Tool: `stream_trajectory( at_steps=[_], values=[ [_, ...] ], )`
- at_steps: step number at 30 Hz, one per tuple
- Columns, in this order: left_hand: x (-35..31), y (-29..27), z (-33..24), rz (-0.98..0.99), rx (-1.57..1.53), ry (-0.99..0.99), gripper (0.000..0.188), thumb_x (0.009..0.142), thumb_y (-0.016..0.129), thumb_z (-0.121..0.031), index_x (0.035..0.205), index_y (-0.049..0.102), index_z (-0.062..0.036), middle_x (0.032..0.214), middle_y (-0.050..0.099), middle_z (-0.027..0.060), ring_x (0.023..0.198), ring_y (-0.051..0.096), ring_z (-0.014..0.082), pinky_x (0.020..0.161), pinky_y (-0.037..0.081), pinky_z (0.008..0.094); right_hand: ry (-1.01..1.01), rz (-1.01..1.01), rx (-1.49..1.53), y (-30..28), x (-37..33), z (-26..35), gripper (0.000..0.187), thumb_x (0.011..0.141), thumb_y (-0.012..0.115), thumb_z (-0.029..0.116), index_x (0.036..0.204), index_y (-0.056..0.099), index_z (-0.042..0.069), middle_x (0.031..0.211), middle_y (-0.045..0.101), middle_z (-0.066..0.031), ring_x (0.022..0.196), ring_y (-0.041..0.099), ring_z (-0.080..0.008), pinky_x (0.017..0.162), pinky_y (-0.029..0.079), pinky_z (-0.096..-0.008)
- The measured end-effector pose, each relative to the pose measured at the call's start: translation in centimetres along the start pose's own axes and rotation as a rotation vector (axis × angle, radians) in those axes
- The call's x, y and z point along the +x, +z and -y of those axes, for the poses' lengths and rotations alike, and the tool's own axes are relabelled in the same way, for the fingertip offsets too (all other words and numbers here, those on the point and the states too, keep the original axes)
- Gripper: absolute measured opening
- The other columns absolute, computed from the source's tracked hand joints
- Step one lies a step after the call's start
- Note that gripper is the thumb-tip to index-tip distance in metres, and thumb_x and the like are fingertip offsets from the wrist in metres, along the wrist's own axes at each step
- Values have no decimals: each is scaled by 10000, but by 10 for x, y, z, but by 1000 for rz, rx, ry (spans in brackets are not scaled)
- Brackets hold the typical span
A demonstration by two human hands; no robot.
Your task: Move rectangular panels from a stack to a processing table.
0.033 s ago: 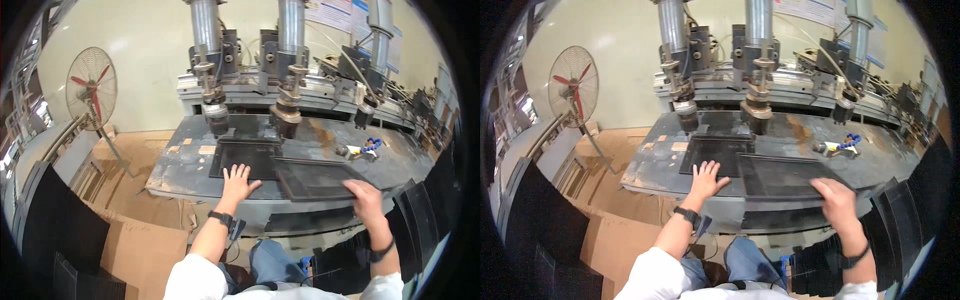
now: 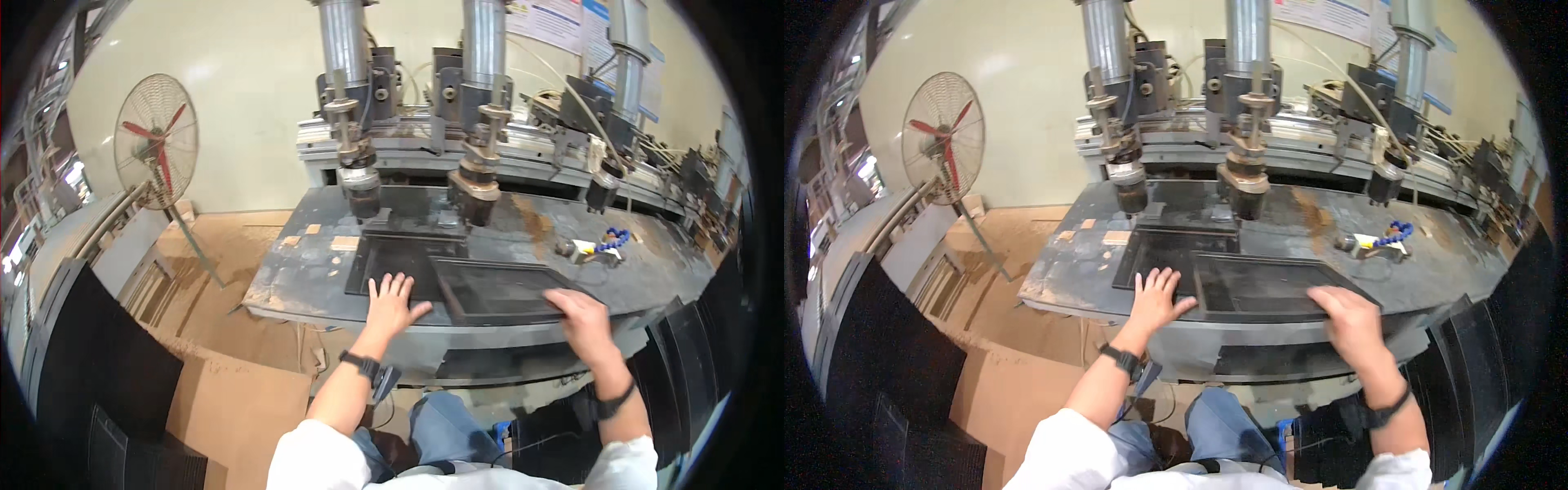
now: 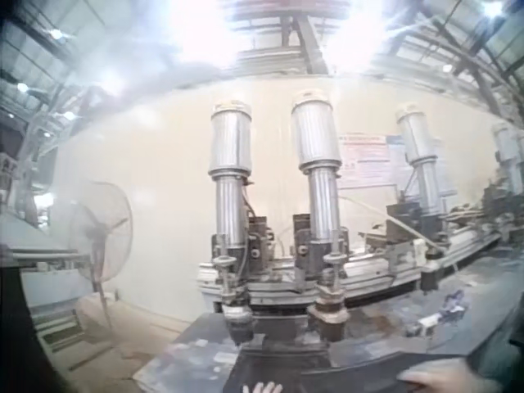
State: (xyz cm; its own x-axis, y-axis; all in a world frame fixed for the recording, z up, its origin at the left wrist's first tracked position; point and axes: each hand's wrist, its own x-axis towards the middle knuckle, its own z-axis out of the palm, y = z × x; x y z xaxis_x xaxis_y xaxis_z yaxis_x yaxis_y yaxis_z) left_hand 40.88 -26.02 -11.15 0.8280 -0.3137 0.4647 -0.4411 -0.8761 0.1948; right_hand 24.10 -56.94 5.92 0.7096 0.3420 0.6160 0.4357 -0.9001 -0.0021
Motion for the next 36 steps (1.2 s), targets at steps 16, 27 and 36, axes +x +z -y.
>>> stream_trajectory(
  at_steps=[16,27,36],
  values=[
    [-355,-322,22,-189,776,-16,166,700,693,-72,858,660,-110,880,652,50,779,615,187,694,542,315,-117,279,222,265,111,8,457,780,671,208,1203,590,55,1263,578,-125,1228,484,-309,1007,408,-402],
    [-539,-433,83,-167,1170,-902,409,751,635,-105,1158,599,-88,1102,625,54,1014,580,238,837,472,356,-96,187,175,230,116,33,551,844,637,161,1356,455,66,1451,393,-112,1364,317,-321,1109,281,-419],
    [-543,-421,124,-239,952,-1067,459,826,633,-253,1250,574,-86,1214,579,136,1099,544,324,928,433,425,-54,-66,-403,4,-6,-41,589,833,582,95,1398,420,74,1499,336,-114,1414,246,-315,1142,209,-425]
  ],
)
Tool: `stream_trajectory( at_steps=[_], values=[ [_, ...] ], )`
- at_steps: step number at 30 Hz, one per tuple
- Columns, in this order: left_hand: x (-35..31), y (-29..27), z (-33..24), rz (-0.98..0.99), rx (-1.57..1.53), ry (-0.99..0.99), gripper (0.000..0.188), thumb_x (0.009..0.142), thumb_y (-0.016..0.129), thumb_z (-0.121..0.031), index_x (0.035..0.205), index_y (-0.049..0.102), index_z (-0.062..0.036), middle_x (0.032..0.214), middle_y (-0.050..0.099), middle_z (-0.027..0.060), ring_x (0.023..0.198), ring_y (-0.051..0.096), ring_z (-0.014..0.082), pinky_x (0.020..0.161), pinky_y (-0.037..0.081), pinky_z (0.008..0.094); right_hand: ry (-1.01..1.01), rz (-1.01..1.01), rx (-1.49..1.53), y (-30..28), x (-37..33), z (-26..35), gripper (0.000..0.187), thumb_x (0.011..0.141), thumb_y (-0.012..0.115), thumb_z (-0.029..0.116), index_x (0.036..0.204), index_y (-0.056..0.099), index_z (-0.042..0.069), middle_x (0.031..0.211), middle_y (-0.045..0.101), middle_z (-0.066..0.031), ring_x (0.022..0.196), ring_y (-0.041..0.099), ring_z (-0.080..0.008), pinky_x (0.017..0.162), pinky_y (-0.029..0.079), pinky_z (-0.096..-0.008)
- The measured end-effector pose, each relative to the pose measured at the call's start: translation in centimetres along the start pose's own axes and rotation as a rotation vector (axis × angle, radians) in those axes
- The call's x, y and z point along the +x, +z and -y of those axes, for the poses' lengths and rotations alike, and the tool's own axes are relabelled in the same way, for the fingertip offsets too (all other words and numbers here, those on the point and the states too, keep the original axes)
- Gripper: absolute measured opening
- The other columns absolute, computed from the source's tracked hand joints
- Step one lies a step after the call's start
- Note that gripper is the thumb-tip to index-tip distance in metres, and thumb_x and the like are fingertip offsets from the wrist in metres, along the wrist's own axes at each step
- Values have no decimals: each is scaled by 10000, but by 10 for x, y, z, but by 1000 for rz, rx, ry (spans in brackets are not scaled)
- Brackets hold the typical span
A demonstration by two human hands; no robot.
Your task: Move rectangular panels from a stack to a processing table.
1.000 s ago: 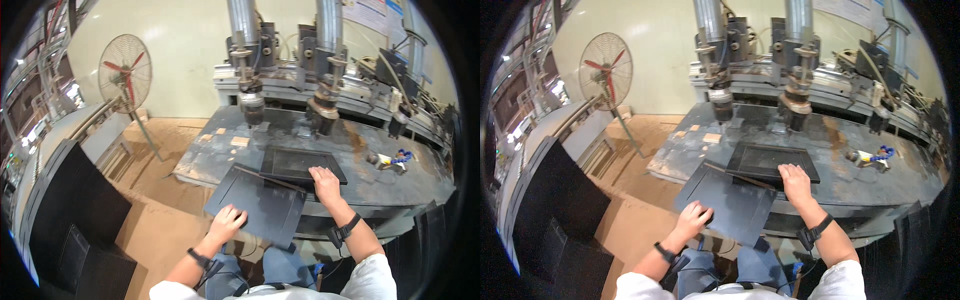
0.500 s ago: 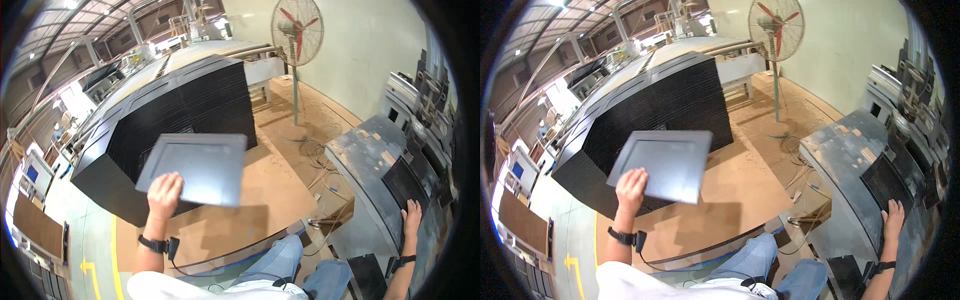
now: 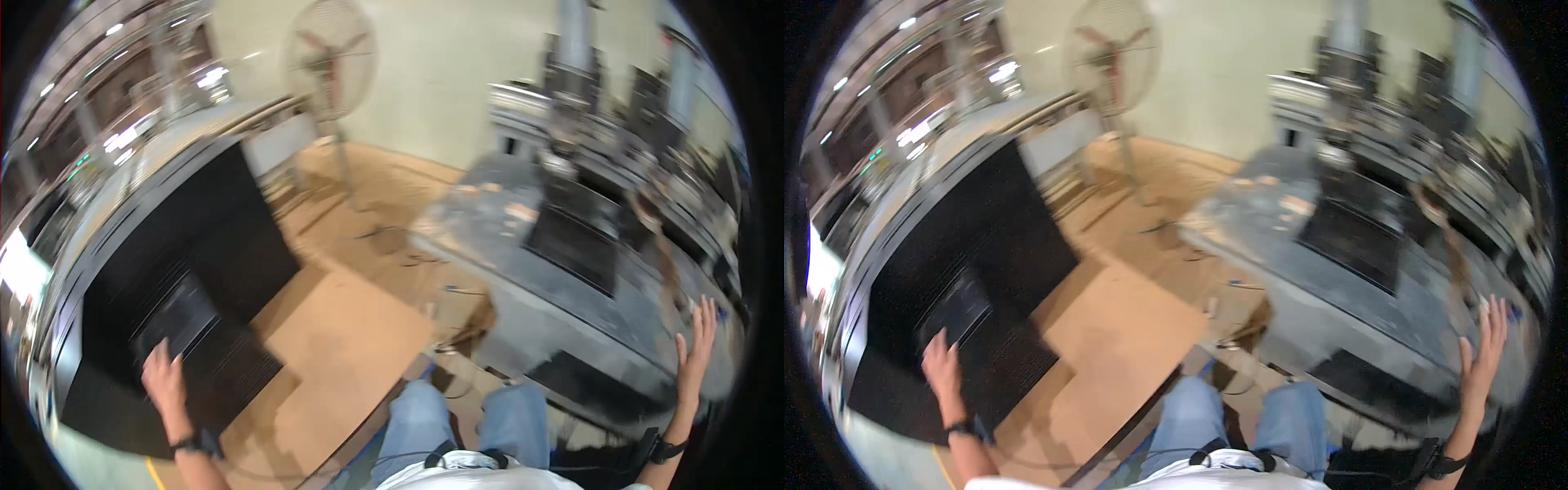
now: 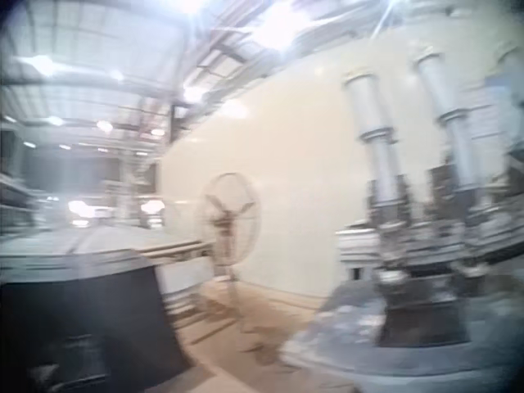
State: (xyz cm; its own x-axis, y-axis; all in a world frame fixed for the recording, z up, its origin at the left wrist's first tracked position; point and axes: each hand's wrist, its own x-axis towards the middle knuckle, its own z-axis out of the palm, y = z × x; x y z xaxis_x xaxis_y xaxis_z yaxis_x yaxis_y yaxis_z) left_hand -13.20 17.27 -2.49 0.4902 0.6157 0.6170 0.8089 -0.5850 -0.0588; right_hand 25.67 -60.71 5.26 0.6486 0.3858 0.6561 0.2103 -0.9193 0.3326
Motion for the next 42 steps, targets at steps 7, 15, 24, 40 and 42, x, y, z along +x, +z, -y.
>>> stream_trajectory(
  at_steps=[7,15,24,40,42],
  values=[
    [-18,47,-169,-408,-225,415,396,993,372,-328,1112,583,-15,1033,581,175,997,534,351,857,418,470,899,469,-600,-198,-248,-103,859,578,802,48,1348,423,20,1399,411,-186,1270,411,-359,1049,371,-402],
    [-50,6,-654,-8,-1257,1120,477,791,699,-285,1218,576,-113,1303,503,115,1298,389,334,1065,296,537,691,233,-512,-197,-176,-1,546,611,630,-106,1143,581,8,1027,526,-144,994,538,-317,857,445,-389],
    [-54,10,-695,305,-927,1101,786,821,536,-630,1370,452,-73,1420,420,126,1353,308,330,1104,163,604,118,72,355,-20,3,40,446,626,545,-81,1037,645,60,1036,668,-124,962,640,-299,851,517,-391],
    [-38,-70,-211,-285,-263,875,183,705,693,-102,884,675,-131,929,663,31,821,619,189,672,514,319,-90,302,584,228,100,142,459,794,666,230,1206,579,48,1274,572,-128,1224,482,-326,1040,368,-421],
    [-29,-81,-170,-306,-144,697,204,719,671,-88,921,682,-104,945,672,58,863,633,232,710,513,360,-33,327,522,233,91,125,465,790,664,158,1225,568,22,1299,559,-119,1246,457,-339,1051,348,-425]
  ],
)
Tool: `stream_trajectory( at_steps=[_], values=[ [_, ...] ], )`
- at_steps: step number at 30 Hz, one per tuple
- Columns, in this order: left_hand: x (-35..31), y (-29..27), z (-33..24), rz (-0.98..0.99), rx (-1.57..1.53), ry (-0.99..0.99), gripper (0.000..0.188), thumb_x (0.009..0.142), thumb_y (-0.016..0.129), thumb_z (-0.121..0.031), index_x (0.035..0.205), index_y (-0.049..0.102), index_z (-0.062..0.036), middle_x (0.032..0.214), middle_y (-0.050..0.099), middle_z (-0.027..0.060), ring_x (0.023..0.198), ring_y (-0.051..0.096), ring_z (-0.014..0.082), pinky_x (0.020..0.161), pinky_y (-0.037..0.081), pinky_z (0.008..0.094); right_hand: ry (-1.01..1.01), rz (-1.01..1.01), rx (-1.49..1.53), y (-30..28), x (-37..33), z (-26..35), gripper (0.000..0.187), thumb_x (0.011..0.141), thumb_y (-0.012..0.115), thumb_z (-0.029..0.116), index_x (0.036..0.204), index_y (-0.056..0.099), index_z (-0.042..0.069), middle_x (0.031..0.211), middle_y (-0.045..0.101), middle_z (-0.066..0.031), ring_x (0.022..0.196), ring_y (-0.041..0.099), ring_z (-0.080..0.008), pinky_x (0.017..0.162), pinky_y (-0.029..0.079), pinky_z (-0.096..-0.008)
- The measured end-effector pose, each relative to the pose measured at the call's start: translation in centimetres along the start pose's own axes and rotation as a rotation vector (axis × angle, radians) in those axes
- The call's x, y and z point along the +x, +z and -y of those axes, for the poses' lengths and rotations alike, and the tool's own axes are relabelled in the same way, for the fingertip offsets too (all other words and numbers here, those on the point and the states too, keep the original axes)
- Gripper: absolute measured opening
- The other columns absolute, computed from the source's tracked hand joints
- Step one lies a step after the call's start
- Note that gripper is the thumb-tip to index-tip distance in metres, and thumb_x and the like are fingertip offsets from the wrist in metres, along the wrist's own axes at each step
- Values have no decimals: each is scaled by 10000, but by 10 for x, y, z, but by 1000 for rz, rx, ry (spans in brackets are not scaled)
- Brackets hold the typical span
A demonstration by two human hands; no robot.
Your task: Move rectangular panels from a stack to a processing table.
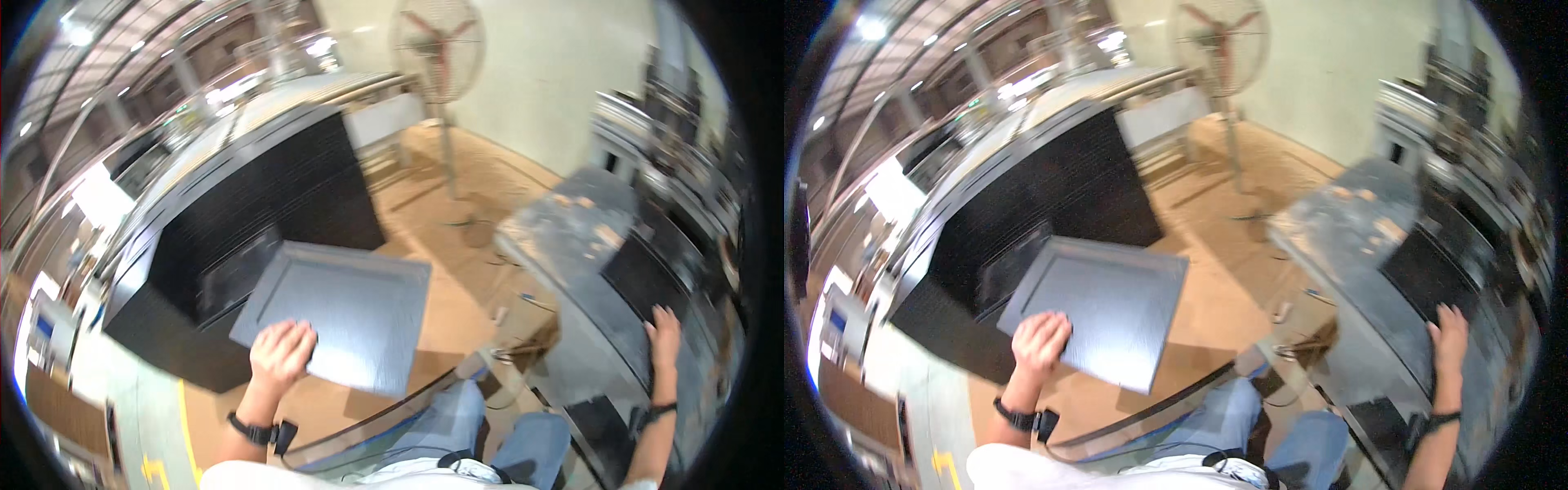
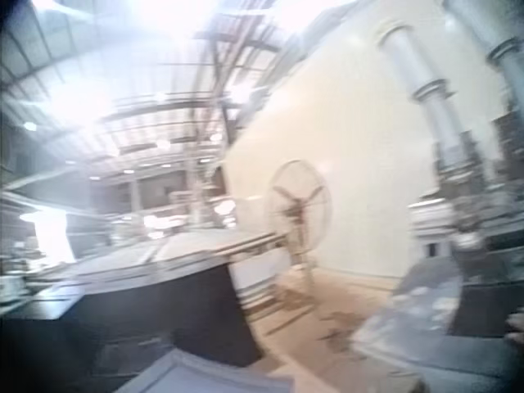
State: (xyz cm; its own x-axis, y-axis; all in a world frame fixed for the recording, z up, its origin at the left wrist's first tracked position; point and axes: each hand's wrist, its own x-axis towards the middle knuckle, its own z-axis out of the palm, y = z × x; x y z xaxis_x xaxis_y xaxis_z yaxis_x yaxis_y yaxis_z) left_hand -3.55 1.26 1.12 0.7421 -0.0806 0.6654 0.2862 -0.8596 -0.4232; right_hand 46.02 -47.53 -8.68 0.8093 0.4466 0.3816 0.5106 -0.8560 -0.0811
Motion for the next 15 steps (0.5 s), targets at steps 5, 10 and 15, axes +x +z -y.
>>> stream_trajectory(
  at_steps=[5,10,15],
  values=[
    [-58,-8,93,117,324,-305,301,743,624,-70,1043,650,-82,1010,669,59,951,628,229,804,496,358,-12,-20,-75,7,8,3,494,856,617,129,1325,489,44,1415,447,-118,1348,350,-322,1098,291,-420],
    [-104,15,140,299,282,-503,479,742,678,-164,1202,569,-80,1145,613,76,1021,570,271,827,468,380,-126,-90,93,-66,-17,74,489,872,601,116,1343,477,80,1426,432,-109,1364,337,-306,1112,279,-415],
    [-111,46,169,299,303,-469,515,808,642,-355,1244,568,-92,1186,600,107,1053,552,296,879,440,404,-125,-263,-170,-164,-99,34,450,879,549,72,1328,511,63,1438,424,-120,1386,312,-302,1133,225,-394]
  ],
)
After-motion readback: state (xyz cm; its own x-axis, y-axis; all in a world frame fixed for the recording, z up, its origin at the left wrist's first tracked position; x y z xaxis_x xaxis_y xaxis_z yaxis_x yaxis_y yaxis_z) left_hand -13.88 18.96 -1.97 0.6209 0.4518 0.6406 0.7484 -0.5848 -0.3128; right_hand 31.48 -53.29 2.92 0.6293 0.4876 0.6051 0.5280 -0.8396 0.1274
